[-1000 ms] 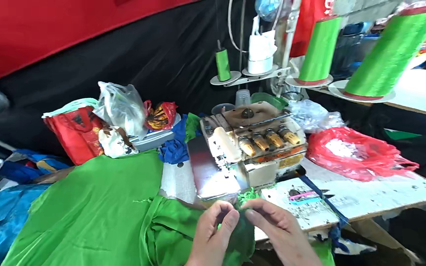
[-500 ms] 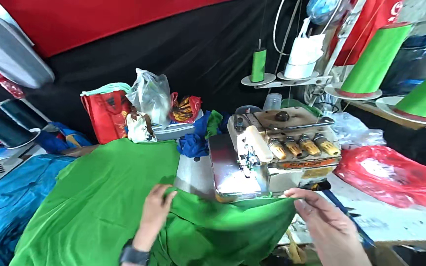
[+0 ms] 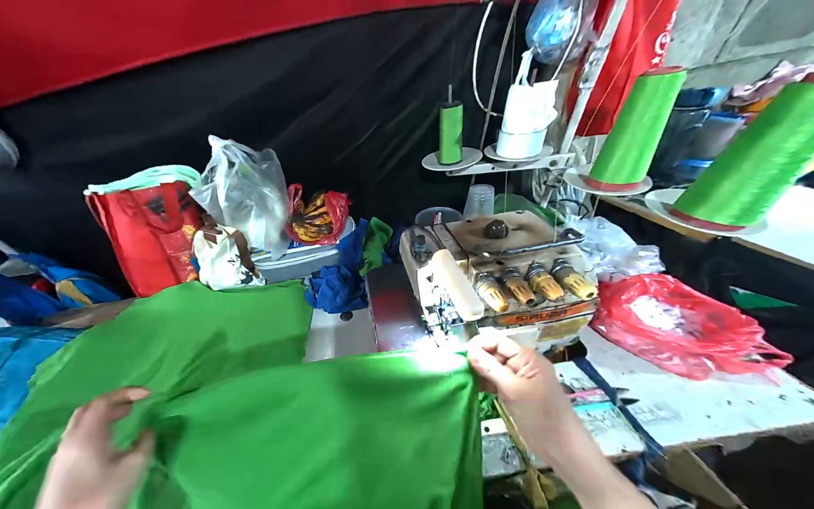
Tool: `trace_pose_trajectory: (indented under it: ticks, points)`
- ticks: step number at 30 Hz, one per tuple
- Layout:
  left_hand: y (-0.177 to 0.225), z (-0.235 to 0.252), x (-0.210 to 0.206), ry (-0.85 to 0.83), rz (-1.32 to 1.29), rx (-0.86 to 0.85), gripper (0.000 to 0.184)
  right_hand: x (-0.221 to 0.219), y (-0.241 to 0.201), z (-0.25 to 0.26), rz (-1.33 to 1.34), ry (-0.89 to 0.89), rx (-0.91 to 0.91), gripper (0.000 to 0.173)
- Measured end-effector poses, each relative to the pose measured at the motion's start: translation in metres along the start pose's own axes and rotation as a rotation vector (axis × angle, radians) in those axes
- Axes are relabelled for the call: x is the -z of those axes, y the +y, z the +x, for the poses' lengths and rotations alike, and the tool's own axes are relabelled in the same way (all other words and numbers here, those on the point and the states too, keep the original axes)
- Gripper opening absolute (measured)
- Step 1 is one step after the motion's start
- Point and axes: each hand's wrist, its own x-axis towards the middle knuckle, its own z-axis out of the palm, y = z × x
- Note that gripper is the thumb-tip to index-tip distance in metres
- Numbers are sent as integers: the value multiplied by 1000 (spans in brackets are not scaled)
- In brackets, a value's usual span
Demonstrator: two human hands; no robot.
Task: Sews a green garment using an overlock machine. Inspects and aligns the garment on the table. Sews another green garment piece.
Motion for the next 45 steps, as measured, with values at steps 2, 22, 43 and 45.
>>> trace_pose_trajectory:
  ticks: [2,22,43,45]
  points:
    - [12,11,-33,-19,172,-96,42,-12,2,-1,-70,-39,29,10]
    - [178,17,-185,-476,-387,-391,19,-7,8,-22,64,-59,143,32]
    - [192,10,-171,-719,-503,-164,17,-3,47,-69,85,-203,106,51]
    - [192,9,-172,-695,-489,-184,17,-7,44,-67,115,-156,130,47]
